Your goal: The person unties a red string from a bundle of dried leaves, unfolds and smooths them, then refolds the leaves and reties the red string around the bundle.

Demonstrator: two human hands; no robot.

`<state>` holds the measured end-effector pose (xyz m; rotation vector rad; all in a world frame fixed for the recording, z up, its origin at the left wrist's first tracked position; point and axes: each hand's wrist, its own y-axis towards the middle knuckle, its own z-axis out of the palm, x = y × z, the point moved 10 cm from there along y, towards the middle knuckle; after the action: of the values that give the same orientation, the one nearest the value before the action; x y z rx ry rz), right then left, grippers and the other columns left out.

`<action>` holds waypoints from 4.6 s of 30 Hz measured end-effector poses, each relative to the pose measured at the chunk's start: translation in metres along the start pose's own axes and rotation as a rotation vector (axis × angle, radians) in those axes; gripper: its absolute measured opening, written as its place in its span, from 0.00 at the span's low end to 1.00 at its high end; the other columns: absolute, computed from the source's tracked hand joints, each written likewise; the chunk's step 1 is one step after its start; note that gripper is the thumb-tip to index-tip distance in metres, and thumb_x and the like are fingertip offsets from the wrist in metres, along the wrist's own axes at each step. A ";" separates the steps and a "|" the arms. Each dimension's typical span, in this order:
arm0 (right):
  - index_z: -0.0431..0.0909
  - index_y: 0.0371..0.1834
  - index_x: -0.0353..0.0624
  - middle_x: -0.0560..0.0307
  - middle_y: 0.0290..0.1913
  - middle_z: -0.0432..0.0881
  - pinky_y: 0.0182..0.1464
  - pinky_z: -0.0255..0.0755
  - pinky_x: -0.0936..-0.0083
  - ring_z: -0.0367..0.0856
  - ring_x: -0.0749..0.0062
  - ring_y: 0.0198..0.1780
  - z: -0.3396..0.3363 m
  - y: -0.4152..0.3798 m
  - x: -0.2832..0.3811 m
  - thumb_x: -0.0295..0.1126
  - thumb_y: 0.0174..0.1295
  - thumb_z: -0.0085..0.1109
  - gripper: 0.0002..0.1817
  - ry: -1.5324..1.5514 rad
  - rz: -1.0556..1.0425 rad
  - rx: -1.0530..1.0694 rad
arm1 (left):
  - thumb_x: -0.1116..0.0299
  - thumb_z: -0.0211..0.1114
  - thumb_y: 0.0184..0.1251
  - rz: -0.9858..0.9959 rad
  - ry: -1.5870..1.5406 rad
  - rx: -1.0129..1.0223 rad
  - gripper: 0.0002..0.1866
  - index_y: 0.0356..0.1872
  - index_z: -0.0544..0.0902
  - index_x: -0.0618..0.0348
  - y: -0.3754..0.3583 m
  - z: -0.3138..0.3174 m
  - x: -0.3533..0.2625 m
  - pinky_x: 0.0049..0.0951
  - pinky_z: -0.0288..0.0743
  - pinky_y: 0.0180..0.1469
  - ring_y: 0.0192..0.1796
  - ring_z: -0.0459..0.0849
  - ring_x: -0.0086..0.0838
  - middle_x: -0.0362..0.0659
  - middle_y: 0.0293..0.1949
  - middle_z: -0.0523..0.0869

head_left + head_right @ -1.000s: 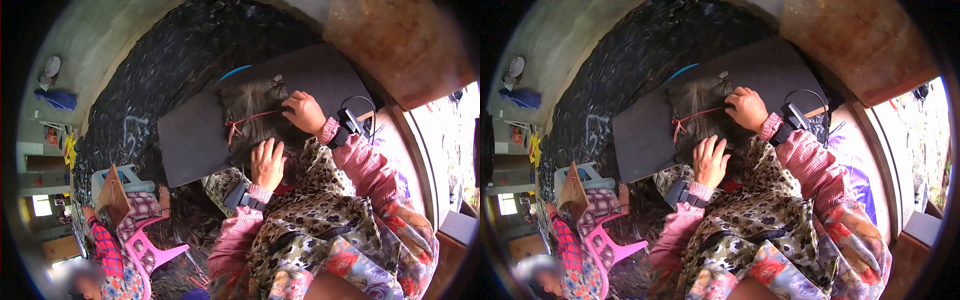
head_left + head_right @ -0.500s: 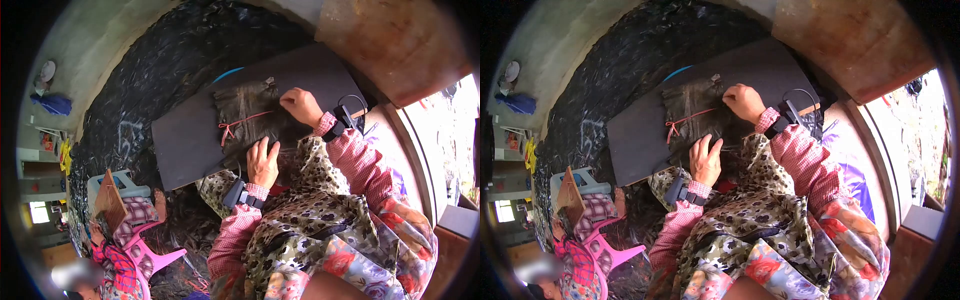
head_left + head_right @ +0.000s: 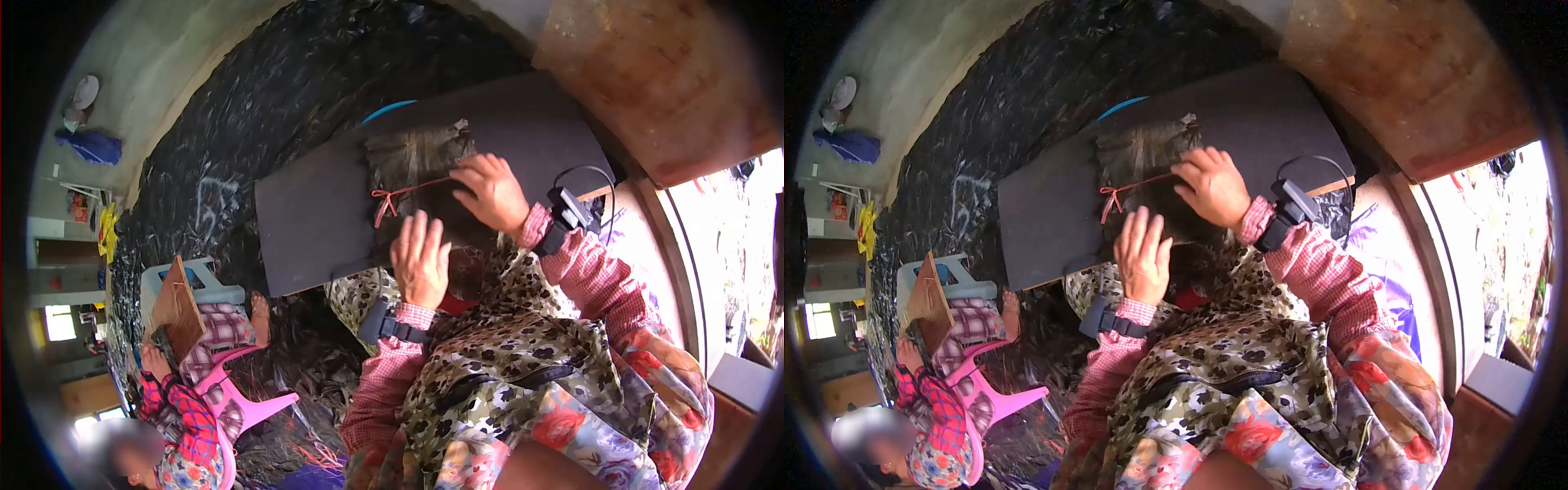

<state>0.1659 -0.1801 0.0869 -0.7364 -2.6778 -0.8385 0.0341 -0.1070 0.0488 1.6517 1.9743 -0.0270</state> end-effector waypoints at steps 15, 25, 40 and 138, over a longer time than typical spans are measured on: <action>0.81 0.48 0.46 0.54 0.53 0.76 0.57 0.66 0.63 0.73 0.60 0.56 0.024 -0.037 0.023 0.36 0.53 0.65 0.18 -0.044 -0.116 0.154 | 0.51 0.51 0.70 -0.223 0.198 0.274 0.28 0.70 0.62 0.40 0.017 0.023 0.097 0.58 0.50 0.68 0.75 0.53 0.39 0.40 0.73 0.58; 0.82 0.40 0.44 0.56 0.42 0.80 0.48 0.69 0.66 0.77 0.61 0.43 -0.020 -0.053 0.009 0.28 0.52 0.65 0.11 0.132 0.038 0.029 | 0.73 0.64 0.63 -0.303 -0.218 -0.203 0.13 0.48 0.83 0.59 -0.044 -0.050 0.087 0.33 0.71 0.59 0.56 0.79 0.37 0.48 0.53 0.81; 0.77 0.54 0.44 0.53 0.52 0.77 0.59 0.65 0.61 0.73 0.56 0.56 0.035 -0.048 0.050 0.24 0.47 0.57 0.25 -0.070 -0.195 0.226 | 0.73 0.60 0.52 -0.027 0.173 -0.209 0.19 0.49 0.79 0.58 -0.033 -0.014 0.054 0.46 0.63 0.60 0.58 0.74 0.38 0.45 0.52 0.80; 0.82 0.50 0.53 0.56 0.57 0.74 0.61 0.61 0.62 0.68 0.58 0.62 0.109 0.079 -0.002 0.42 0.58 0.58 0.17 -0.106 -0.007 0.369 | 0.54 0.52 0.70 -0.455 0.199 0.071 0.21 0.59 0.76 0.51 -0.031 -0.035 0.138 0.53 0.55 0.66 0.71 0.62 0.44 0.45 0.67 0.69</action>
<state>0.2008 -0.0613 0.0354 -0.6961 -2.8119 -0.2958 -0.0196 0.0229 0.0093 1.2520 2.4913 -0.1071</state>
